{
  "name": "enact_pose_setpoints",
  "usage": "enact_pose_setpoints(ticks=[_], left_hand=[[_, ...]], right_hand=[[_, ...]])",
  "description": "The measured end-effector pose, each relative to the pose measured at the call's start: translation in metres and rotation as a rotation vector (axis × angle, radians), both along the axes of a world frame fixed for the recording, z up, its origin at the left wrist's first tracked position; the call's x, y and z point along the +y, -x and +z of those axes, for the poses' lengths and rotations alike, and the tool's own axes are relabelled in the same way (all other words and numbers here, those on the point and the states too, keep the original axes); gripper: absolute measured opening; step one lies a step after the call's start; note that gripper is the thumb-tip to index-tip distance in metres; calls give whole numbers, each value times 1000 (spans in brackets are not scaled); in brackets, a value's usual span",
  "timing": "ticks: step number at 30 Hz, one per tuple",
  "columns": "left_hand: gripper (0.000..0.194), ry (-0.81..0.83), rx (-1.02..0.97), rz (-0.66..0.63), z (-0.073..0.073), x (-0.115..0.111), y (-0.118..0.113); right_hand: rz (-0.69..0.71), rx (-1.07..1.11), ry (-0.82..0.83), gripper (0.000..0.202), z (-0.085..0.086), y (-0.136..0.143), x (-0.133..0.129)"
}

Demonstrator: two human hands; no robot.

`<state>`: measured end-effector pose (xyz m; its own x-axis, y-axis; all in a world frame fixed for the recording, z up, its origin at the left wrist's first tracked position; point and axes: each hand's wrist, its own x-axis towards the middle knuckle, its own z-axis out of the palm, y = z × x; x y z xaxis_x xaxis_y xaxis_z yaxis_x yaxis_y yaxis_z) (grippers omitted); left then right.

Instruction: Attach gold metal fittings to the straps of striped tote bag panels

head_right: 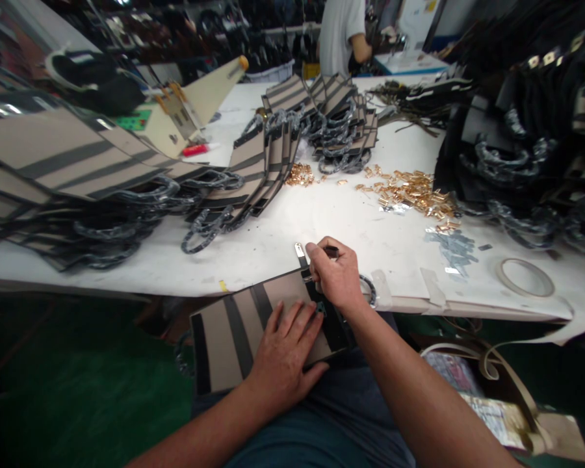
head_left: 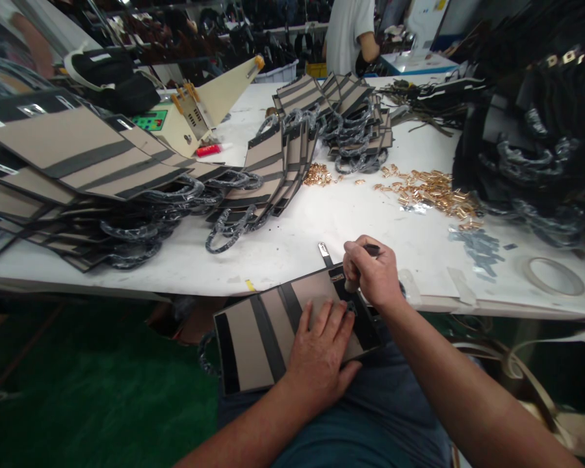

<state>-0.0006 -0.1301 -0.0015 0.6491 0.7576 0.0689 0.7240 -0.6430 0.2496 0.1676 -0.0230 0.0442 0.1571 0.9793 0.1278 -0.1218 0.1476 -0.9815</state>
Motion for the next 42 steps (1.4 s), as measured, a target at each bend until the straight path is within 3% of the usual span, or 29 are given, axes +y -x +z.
enact_pose_setpoints(ticks=[30,38,42], left_hand=[[81,36,33,-61,10,13,1],[97,19,156,-115,4,12,1],[98,67,129,-112,11,17,4]], right_hand=[[35,-14,42,42,7,1,-1],[37,-20,34,41,6,0,0],[27,11,-12,40,1,-3,1]])
